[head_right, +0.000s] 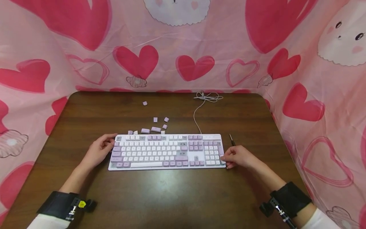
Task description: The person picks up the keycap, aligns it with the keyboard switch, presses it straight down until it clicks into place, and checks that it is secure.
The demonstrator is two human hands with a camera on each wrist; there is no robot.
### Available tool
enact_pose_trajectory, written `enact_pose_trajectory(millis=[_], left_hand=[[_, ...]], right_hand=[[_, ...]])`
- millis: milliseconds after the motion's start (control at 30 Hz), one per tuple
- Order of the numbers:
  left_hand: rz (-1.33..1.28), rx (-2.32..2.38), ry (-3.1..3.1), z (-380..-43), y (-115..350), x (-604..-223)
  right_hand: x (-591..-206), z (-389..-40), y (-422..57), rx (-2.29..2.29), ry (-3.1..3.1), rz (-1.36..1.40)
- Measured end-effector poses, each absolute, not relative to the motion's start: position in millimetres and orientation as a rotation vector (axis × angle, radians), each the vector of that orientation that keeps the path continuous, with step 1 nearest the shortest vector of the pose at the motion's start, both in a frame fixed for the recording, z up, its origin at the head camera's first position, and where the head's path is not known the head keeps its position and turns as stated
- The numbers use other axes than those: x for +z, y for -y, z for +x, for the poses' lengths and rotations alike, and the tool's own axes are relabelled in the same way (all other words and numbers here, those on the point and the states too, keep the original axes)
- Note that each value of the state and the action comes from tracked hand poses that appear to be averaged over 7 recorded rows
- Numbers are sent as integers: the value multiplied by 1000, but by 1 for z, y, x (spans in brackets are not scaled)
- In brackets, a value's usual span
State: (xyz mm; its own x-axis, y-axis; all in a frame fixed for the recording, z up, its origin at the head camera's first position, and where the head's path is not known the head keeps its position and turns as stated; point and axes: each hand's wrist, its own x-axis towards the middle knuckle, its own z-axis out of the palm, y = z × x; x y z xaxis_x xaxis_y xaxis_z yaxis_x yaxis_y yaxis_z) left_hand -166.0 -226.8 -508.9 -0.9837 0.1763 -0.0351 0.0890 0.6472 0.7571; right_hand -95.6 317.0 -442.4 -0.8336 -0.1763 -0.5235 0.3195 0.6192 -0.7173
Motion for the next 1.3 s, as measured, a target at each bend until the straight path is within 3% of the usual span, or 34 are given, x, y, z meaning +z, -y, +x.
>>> enact_pose_trajectory(millis=[600,800,1300], left_hand=[[219,1265,-2771,-170,231,-508],[263,1284,-2774,-166,226,-515],[223,1273,-2812,-161,220,-516]], right_hand=[[-455,-113,-332,-1374,-2009,49],[-464,-103,-339,-1411,-1924,-4],[-486,-96,-346,-1420,-2053,-410]])
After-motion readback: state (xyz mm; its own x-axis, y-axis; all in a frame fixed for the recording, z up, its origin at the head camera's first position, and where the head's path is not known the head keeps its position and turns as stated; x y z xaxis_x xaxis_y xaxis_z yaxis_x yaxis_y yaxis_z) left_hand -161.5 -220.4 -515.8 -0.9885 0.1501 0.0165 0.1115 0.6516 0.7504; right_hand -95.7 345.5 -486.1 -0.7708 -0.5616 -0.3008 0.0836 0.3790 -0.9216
